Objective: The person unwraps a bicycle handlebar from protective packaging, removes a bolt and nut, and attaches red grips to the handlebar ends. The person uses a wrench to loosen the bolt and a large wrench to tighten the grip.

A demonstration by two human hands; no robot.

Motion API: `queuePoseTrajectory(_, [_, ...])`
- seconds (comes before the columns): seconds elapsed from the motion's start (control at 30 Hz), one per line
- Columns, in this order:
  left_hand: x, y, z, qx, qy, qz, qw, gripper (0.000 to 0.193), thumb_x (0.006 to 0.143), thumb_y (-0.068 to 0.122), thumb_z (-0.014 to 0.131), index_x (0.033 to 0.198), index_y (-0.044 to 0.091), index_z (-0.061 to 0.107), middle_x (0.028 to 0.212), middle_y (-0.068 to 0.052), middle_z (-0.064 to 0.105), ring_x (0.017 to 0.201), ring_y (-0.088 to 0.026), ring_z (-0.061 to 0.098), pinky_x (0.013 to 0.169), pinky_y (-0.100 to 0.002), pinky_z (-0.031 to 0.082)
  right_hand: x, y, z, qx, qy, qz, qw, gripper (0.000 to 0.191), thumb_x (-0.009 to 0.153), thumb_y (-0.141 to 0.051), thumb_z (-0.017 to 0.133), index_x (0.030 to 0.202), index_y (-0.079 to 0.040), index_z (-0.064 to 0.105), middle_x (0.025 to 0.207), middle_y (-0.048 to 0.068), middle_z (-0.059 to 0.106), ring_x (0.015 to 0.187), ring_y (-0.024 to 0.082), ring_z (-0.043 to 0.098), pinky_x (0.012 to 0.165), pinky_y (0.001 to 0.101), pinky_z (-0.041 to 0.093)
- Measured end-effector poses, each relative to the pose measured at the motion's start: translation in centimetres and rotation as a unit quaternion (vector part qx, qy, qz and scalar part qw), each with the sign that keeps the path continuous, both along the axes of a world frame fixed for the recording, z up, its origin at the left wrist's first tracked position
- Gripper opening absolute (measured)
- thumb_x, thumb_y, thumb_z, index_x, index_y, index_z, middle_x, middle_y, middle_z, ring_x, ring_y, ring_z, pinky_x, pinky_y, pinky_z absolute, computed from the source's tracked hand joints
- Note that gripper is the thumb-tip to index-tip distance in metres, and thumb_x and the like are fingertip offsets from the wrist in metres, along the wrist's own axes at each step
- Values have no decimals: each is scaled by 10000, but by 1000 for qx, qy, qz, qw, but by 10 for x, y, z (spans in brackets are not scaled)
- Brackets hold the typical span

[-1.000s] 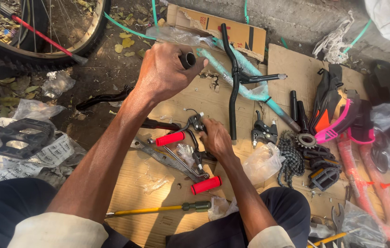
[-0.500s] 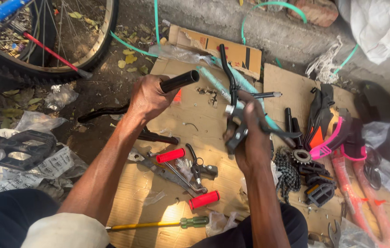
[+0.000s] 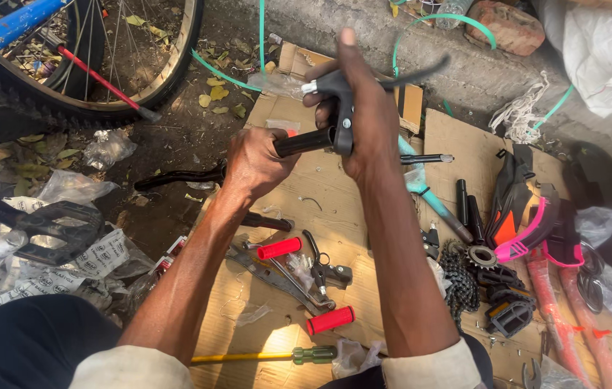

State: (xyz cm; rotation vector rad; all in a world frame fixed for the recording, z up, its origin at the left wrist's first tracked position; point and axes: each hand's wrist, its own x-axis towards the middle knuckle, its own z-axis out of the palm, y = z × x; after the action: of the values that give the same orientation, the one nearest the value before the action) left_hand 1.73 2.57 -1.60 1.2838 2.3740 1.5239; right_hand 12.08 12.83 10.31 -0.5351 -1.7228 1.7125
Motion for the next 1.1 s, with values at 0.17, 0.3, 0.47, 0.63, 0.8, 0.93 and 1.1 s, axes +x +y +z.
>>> queuePoseTrajectory(0.17, [4,5,1,35,27,24,999,237,829,322,775,721,114,740,623,-139,652,625,-367,668,563,-456,504,-10,5,12,20,-108,-10,994,630,849,-647,663,821,-22,735,619,71,680,504,112,632,468,256,515])
queuePoseTrajectory(0.3, [6,8,0,15,34,43,998,242,847,315,768,720,112,736,636,-155,645,648,-396,658,579,-466,503,-16,6,14,104,-140,-32,984,568,825,-603,704,792,-36,693,625,29,652,484,134,648,436,279,520])
queuePoseTrajectory(0.47, [6,11,0,14,23,51,998,187,778,301,773,729,123,743,625,-142,651,644,-389,662,590,-471,510,-16,7,15,65,-154,-54,984,575,853,-598,703,772,-29,716,623,44,655,502,145,649,449,286,517])
queuePoseTrajectory(0.63, [7,8,-1,21,50,58,997,187,783,287,764,725,113,724,635,-152,648,657,-404,655,579,-485,501,-12,7,12,128,-143,-4,981,596,854,-629,680,823,-35,713,646,15,658,525,124,643,481,273,531])
queuePoseTrajectory(0.8, [10,-1,2,15,15,34,999,414,957,422,706,710,94,663,640,-170,628,627,-397,652,595,-495,490,-1,15,-6,-35,-49,3,998,573,914,-585,611,960,-30,744,805,86,644,622,159,650,549,291,550])
queuePoseTrajectory(0.93, [14,-13,15,10,27,8,1000,328,965,386,695,837,84,689,711,-201,663,709,-421,671,628,-496,505,15,23,-32,-270,108,-18,956,458,978,-491,581,1064,-47,652,1048,130,632,751,220,645,642,306,573])
queuePoseTrajectory(1.1, [29,-26,44,113,71,-110,985,318,848,175,730,1149,96,664,981,-126,754,906,-330,744,785,-444,574,36,27,-55,-432,181,-134,873,464,961,-511,542,1136,-82,514,980,130,567,802,267,616,733,428,590])
